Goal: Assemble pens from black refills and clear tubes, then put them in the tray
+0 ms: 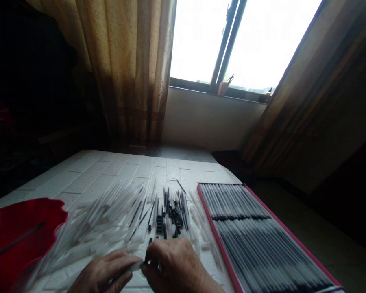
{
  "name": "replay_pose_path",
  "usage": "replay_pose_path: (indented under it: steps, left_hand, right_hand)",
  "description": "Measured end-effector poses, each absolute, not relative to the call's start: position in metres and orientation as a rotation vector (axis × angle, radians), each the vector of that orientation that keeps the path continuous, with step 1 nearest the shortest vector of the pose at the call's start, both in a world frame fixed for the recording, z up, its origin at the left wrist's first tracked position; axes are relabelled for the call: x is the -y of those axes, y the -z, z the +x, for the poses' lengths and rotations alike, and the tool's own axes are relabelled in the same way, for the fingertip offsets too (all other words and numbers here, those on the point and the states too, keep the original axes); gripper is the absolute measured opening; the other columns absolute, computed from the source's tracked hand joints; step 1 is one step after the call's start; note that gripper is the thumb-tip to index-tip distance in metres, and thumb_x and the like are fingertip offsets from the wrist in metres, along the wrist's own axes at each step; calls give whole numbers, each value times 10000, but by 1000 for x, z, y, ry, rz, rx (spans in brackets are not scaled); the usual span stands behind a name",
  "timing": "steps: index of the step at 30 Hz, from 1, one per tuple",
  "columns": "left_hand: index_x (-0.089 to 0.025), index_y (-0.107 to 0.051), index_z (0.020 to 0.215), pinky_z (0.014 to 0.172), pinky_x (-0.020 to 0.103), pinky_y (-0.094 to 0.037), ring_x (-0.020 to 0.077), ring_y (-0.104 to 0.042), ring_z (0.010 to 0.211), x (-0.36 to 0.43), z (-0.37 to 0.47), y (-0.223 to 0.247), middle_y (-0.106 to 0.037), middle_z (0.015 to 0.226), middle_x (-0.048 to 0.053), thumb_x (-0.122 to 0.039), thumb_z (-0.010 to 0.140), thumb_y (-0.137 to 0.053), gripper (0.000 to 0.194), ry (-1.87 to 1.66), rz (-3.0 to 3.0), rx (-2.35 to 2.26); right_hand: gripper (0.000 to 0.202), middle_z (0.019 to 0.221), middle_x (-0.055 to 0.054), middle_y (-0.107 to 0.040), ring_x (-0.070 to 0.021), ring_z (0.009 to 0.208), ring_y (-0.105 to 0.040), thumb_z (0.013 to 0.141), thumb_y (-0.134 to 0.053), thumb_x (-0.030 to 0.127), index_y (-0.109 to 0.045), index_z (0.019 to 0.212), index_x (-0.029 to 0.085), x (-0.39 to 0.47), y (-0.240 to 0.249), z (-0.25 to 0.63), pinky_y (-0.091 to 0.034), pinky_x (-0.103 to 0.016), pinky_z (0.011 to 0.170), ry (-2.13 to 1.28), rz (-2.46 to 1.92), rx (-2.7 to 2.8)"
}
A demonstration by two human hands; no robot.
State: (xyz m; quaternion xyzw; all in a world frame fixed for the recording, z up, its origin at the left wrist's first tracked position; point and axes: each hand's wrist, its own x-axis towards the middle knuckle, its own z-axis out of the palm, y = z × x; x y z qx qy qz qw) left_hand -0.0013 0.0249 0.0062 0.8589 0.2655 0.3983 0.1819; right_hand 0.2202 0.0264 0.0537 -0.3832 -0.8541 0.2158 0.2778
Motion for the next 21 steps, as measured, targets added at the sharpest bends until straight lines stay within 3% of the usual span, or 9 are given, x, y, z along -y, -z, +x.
replay_pose_path:
  steps: [9,17,21]
  left_hand:
    - [-248,-629,1126,618,146,-553,136,-718,659,-25,-2,-1,-716,798,12,-267,983,-436,240,-1127,2467,-779]
    - [-310,-611,1219,791,135,-546,146,-751,860,-24,-7,5,-782,994,-5,-233,912,-600,316,-1256,2325,-851]
    - [-333,-717,1052,647,142,-550,121,-716,684,-19,-8,-1,-779,873,-34,-327,871,-689,183,-1230,1815,-1044]
  right_hand:
    - [84,552,34,-555,-89,478,-464,772,-547,179,-546,689,194,-26,-53,219,-298,-192,491,-571,-1035,2320]
    - [144,613,26,-540,-106,551,-467,851,-540,266,-555,733,185,-34,-74,253,-345,-210,526,-838,-1265,2104]
    - [145,651,0,-593,-120,585,-523,848,-546,291,-562,770,170,-39,-79,267,-386,-214,531,-1111,-1263,1928]
